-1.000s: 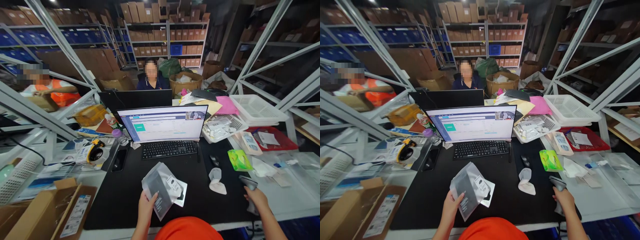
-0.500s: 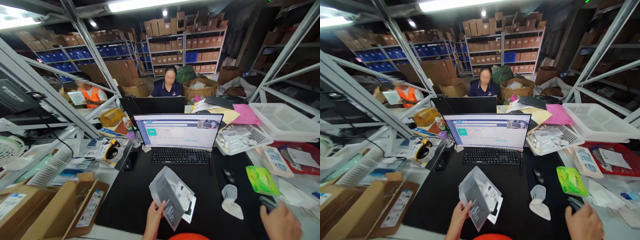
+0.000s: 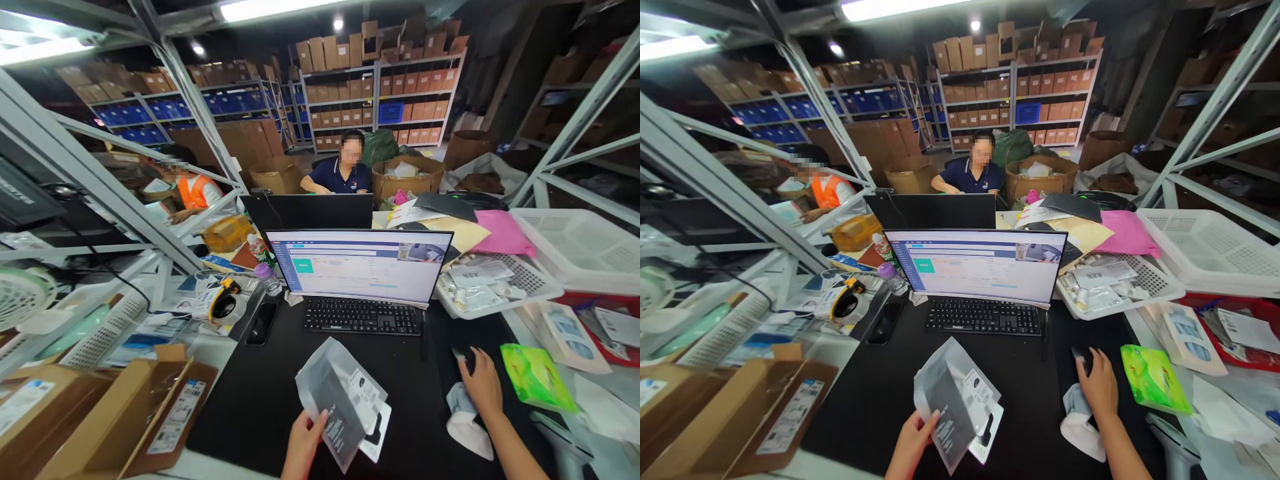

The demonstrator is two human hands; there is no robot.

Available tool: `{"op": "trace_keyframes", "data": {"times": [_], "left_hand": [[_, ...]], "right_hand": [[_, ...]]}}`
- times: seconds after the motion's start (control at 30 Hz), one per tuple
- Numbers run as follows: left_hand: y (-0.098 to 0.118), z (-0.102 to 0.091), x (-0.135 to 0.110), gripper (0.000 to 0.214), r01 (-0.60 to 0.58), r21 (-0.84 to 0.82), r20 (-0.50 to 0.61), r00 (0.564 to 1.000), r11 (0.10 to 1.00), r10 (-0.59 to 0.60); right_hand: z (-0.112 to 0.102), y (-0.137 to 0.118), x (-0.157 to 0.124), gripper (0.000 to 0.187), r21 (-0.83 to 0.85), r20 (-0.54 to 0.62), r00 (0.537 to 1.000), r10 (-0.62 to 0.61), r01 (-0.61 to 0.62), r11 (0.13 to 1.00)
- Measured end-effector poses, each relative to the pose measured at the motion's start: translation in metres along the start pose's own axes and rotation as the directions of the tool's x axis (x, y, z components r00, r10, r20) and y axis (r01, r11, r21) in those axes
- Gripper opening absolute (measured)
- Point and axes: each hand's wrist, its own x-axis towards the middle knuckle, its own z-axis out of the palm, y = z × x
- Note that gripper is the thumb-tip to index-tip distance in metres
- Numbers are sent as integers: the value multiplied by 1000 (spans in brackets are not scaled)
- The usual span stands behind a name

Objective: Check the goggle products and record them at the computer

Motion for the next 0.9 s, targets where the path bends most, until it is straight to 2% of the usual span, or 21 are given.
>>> {"op": "trace_keyframes", "data": {"times": [0.1,0.2,0.33,0.43,0.5,0.6,0.7,0.8,0.9], "left_hand": [[4,2,-4,72,-46,-1,-12,999,999,46],[13,-10,-8,66,-82,-4,-37,996,997,82],[37,-48,-6,57,-82,-22,-151,986,996,77],[66,-81,0,57,-76,-51,-235,970,996,62],[88,-101,4,60,-82,-60,-253,965,995,65],[110,-129,10,58,-100,-33,-201,975,994,92],[103,-147,17,45,-82,20,-173,981,996,84],[72,-154,28,38,-23,92,-226,973,996,44],[41,-156,43,42,0,202,-328,942,979,67]], "right_hand": [[11,6,-7,65,-4,5,998,-56,56,998],[18,11,-13,58,-5,31,991,-130,130,991],[19,14,-18,53,20,23,989,-147,147,989],[17,13,-21,54,14,12,991,-134,134,991],[16,12,-22,55,10,9,992,-128,128,992],[14,9,-22,53,7,15,992,-122,122,993],[11,8,-22,51,-32,31,993,-111,112,993],[9,6,-22,46,-88,43,992,-120,124,988],[7,4,-22,42,-138,49,989,-136,142,980]]}}
